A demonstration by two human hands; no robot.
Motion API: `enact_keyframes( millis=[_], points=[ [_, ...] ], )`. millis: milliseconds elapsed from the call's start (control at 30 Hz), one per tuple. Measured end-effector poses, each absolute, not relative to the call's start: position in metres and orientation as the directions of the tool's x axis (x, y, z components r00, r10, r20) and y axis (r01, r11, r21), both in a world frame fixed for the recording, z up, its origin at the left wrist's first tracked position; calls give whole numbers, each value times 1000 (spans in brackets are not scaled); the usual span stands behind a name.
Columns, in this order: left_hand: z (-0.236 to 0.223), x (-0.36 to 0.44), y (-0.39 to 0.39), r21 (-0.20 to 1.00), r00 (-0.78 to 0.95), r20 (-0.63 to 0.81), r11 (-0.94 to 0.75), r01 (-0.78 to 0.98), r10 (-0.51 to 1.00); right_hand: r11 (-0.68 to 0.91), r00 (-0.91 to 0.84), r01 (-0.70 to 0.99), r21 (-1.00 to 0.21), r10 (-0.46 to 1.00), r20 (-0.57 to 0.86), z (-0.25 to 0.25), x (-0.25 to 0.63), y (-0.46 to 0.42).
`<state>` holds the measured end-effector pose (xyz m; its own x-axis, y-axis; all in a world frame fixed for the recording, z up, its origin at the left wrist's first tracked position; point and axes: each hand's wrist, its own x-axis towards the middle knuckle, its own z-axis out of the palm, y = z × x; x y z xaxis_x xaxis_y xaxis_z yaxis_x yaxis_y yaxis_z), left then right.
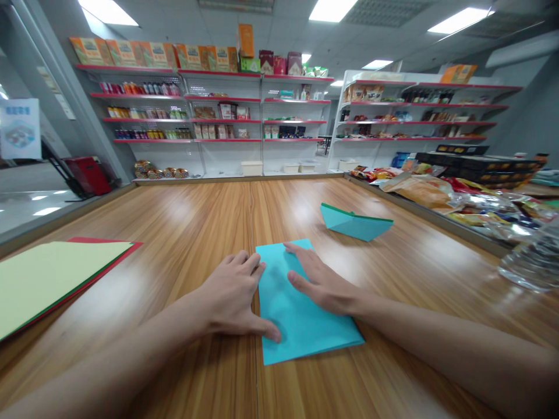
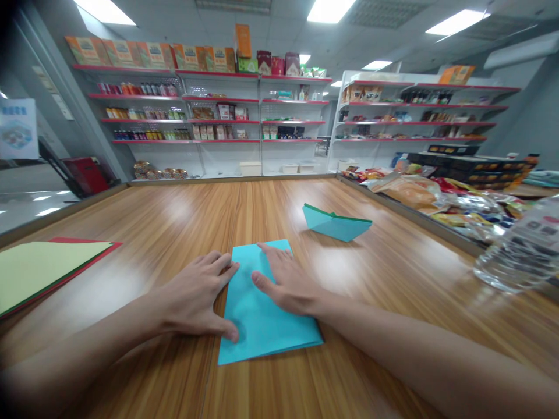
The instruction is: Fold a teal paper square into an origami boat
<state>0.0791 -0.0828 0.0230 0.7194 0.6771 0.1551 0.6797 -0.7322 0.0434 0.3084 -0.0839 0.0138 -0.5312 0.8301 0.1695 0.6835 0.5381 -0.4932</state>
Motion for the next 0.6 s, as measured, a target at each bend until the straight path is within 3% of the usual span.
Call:
enact_keyframes(
  millis=[100,200,400,600],
  points=[
    [23,79,-82,51,722,162,-736,675,673,648,-617,687,-328,759,208,12,305,-90],
    [25,79,-82,55,734,166,-749,660,659,660,-629,712,-239,751,200,11,303,-95],
    [26,84,-85,39,728,180,-744,667,661,656,-627,739,-155,753,198,12,299,-97],
    [25,80,-80,70,744,182,-763,642,643,642,-612,752,-147,764,204,10,297,-96]
  ],
)
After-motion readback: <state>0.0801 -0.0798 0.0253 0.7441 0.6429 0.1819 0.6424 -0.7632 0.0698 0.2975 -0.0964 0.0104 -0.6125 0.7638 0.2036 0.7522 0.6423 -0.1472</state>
